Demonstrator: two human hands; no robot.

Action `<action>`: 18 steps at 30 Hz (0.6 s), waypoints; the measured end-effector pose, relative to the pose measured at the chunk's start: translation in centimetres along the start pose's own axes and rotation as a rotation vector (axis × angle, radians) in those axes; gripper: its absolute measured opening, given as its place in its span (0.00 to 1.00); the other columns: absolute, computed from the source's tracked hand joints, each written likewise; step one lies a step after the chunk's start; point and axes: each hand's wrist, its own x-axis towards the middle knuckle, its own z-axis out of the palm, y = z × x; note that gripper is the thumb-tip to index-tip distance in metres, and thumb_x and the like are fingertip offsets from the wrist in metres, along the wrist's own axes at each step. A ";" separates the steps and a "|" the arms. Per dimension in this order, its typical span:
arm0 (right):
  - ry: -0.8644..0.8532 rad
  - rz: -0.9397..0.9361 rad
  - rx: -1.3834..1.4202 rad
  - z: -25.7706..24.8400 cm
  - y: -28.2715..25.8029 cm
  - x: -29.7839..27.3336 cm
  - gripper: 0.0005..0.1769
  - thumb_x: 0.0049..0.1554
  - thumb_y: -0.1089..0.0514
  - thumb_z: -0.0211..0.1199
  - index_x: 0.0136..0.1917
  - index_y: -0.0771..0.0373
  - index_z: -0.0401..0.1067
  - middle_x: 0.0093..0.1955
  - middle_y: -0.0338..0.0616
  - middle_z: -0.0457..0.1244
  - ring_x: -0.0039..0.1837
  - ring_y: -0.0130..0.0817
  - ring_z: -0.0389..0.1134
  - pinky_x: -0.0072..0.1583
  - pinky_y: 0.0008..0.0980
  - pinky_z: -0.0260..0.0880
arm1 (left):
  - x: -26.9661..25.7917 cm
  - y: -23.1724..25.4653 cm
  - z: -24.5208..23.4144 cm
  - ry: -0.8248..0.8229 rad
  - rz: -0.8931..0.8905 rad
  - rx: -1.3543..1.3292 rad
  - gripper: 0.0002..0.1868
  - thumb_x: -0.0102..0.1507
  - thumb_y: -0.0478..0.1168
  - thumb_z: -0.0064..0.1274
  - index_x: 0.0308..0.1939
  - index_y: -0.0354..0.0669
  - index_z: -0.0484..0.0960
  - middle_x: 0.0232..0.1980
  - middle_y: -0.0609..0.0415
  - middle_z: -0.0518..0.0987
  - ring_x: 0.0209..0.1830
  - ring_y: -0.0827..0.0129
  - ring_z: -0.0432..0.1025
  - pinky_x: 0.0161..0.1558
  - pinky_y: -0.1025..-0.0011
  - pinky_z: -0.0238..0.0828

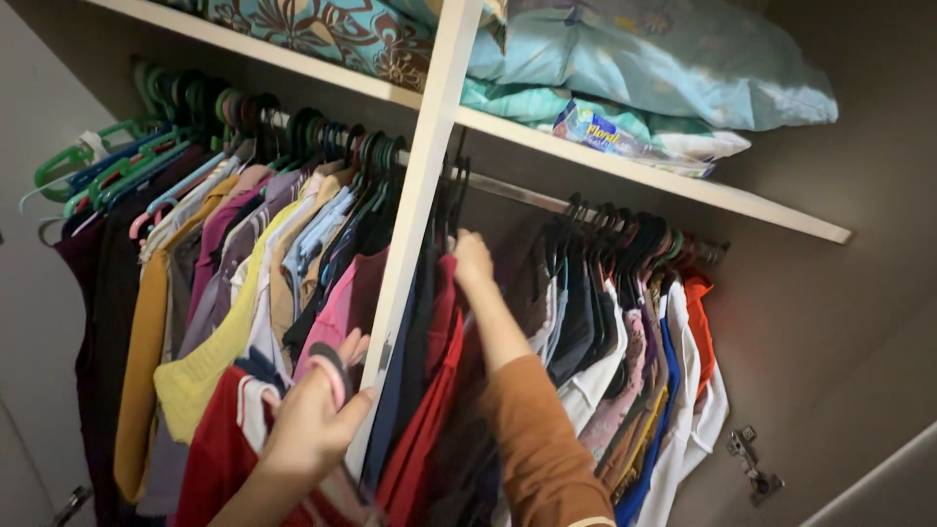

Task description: The person picks up piles of clothes from the floor, places them onto hangers, and hangs them in a wardrobe. They handle shirts, pants, and other garments, organizing them on the wardrobe rail.

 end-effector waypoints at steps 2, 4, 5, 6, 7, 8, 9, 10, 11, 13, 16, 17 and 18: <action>0.191 -0.083 0.011 -3.9 -1.2 -3.7 0.17 0.57 0.54 0.62 0.55 0.66 0.73 0.55 0.66 0.62 0.55 0.63 0.67 0.55 0.52 0.69 | -0.6 -0.3 -0.3 -0.010 0.138 -0.010 0.24 0.56 0.33 0.58 0.55 0.33 0.68 0.73 0.40 0.71 0.73 0.59 0.66 0.65 0.71 0.59; 0.405 -0.158 0.095 -8.1 -2.5 -9.2 0.13 0.58 0.57 0.63 0.54 0.66 0.73 0.52 0.60 0.64 0.53 0.56 0.69 0.54 0.46 0.70 | -1.8 -0.5 -0.7 -0.005 0.322 -0.037 0.13 0.57 0.33 0.60 0.35 0.37 0.68 0.75 0.36 0.69 0.75 0.53 0.66 0.64 0.70 0.62; 0.438 -0.181 0.160 -9.9 -3.4 -12.6 0.10 0.60 0.58 0.62 0.52 0.65 0.74 0.50 0.56 0.66 0.51 0.50 0.70 0.53 0.42 0.71 | -2.9 -0.5 -1.1 -0.007 0.367 -0.027 0.14 0.58 0.33 0.60 0.34 0.39 0.67 0.74 0.36 0.70 0.70 0.52 0.69 0.61 0.68 0.65; 0.285 -0.207 0.290 -11.5 -4.3 -16.2 0.09 0.63 0.57 0.61 0.51 0.66 0.74 0.47 0.52 0.66 0.49 0.44 0.69 0.52 0.38 0.70 | -3.7 -0.3 -1.5 -0.010 0.413 -0.017 0.15 0.58 0.34 0.61 0.33 0.41 0.66 0.72 0.36 0.71 0.66 0.52 0.73 0.59 0.67 0.68; 0.134 -0.224 0.418 -12.8 -5.4 -20.1 0.09 0.66 0.57 0.60 0.50 0.66 0.74 0.44 0.48 0.66 0.47 0.38 0.69 0.51 0.34 0.70 | -4.5 0.0 -1.8 -0.031 0.333 0.013 0.15 0.57 0.35 0.62 0.32 0.40 0.67 0.72 0.37 0.72 0.59 0.52 0.74 0.54 0.65 0.69; -0.229 -0.167 0.547 -13.7 -6.5 -23.6 0.12 0.64 0.55 0.61 0.51 0.67 0.74 0.44 0.45 0.65 0.46 0.33 0.68 0.49 0.33 0.70 | -5.4 0.3 -2.2 -0.055 0.253 0.043 0.15 0.56 0.37 0.63 0.32 0.39 0.68 0.72 0.39 0.73 0.53 0.51 0.75 0.49 0.64 0.70; -0.587 -0.090 0.675 -14.0 -7.7 -27.1 0.14 0.62 0.53 0.61 0.52 0.68 0.75 0.44 0.42 0.65 0.46 0.29 0.68 0.48 0.31 0.71 | -6.4 0.5 -2.9 -0.078 0.293 0.055 0.15 0.58 0.36 0.63 0.32 0.38 0.69 0.72 0.37 0.72 0.54 0.50 0.75 0.50 0.63 0.70; -0.691 -0.122 0.700 -13.6 -8.9 -30.1 0.16 0.63 0.53 0.60 0.56 0.68 0.74 0.48 0.40 0.66 0.50 0.27 0.67 0.52 0.30 0.70 | -7.4 0.7 -3.7 -0.102 0.332 0.066 0.14 0.59 0.36 0.63 0.33 0.36 0.70 0.72 0.36 0.72 0.56 0.48 0.74 0.51 0.62 0.71; -0.788 -0.147 0.726 -13.1 -9.9 -33.4 0.17 0.64 0.52 0.59 0.60 0.68 0.72 0.52 0.39 0.68 0.54 0.26 0.67 0.56 0.29 0.69 | -8.8 0.7 -4.2 -0.135 0.373 0.070 0.14 0.60 0.36 0.63 0.34 0.35 0.71 0.72 0.34 0.71 0.58 0.47 0.74 0.52 0.62 0.71; -0.896 -0.091 0.772 -12.0 -11.1 -39.2 0.20 0.66 0.52 0.57 0.64 0.67 0.70 0.55 0.39 0.68 0.58 0.24 0.66 0.60 0.29 0.69 | -11.7 0.4 -5.2 -0.246 0.221 -0.003 0.13 0.59 0.37 0.62 0.36 0.32 0.73 0.73 0.37 0.71 0.53 0.49 0.75 0.50 0.63 0.73; -0.877 0.084 0.854 -10.8 -12.0 -46.6 0.20 0.67 0.52 0.56 0.66 0.67 0.69 0.56 0.40 0.67 0.58 0.24 0.65 0.60 0.29 0.68 | -16.9 0.1 -6.5 -0.330 0.216 -0.188 0.12 0.63 0.34 0.60 0.40 0.28 0.74 0.73 0.33 0.70 0.64 0.48 0.73 0.57 0.64 0.73; -0.833 0.102 0.910 -10.2 -12.5 -48.7 0.21 0.68 0.53 0.56 0.68 0.68 0.68 0.58 0.40 0.66 0.59 0.24 0.64 0.62 0.29 0.68 | -18.1 0.1 -6.8 -0.342 0.254 -0.258 0.11 0.64 0.33 0.59 0.41 0.27 0.74 0.73 0.30 0.70 0.70 0.48 0.71 0.61 0.63 0.73; -0.787 0.121 0.964 -9.6 -12.8 -50.5 0.21 0.68 0.53 0.56 0.69 0.68 0.67 0.59 0.40 0.66 0.61 0.24 0.64 0.64 0.29 0.67 | -19.2 0.1 -7.1 -0.359 0.189 -0.268 0.11 0.64 0.33 0.58 0.39 0.27 0.73 0.71 0.31 0.72 0.69 0.49 0.72 0.60 0.64 0.74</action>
